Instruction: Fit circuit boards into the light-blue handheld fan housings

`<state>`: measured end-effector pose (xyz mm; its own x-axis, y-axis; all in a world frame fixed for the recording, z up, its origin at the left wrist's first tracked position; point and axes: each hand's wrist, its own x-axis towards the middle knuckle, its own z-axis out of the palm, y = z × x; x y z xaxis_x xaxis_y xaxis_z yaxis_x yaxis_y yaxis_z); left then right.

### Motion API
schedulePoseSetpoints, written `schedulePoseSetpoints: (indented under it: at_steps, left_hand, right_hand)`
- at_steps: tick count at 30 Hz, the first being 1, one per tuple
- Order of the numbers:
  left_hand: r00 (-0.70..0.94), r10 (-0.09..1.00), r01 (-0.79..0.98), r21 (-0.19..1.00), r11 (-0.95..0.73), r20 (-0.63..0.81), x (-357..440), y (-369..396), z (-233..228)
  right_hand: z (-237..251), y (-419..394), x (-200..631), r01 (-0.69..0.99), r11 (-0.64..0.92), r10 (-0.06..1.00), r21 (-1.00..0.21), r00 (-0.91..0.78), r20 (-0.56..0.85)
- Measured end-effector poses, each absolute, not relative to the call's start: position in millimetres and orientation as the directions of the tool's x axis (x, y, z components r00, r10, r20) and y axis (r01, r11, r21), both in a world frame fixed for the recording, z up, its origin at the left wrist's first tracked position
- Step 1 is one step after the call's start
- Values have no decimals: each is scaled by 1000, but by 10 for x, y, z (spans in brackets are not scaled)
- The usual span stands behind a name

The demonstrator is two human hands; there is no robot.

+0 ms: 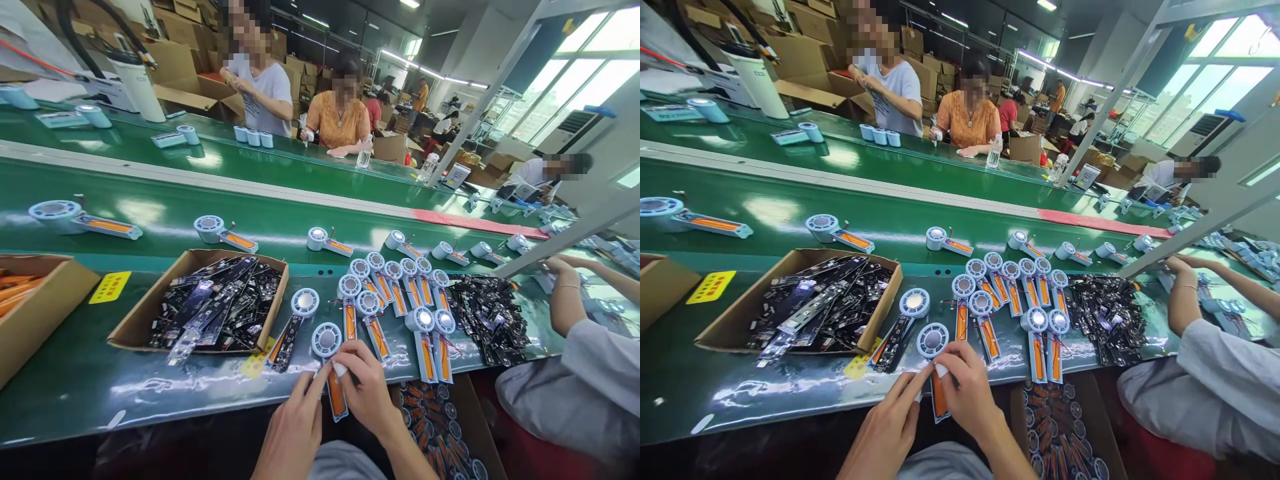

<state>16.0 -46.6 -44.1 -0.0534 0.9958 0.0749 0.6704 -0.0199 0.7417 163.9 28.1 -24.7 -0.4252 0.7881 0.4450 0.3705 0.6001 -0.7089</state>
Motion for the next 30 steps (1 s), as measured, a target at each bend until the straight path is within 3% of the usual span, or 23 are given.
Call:
schedulePoseSetpoints:
  at_steps: [4,8,19,22,25,30]
  left_hand:
    - [-210,978,423,902,83,8,111,-475,-520]
    - [-269,960,236,961,147,-81,93,-496,-549]
    - [-229,919,609,784,-122,322,154,-508,-689]
    - [-255,916,593,798,-103,308,195,-517,-766]
    - [-164,977,417,907,-54,134,98,-517,-706]
    - [-198,976,439,899,5,91,-381,-506,-361]
  right_hand:
    - [-190,236,1601,467,653,750,-596,-508,423]
    - [-74,277,1625,529,742,662,-411,-675,326]
    - [-43,285,1458,565,823,554,-56,-780,291]
    - [-115,279,1424,559,826,544,-78,-753,369]
    - [-214,307,1466,519,841,513,-156,-668,539]
    - [-486,620,1637,340,894,448,-293,-635,630]
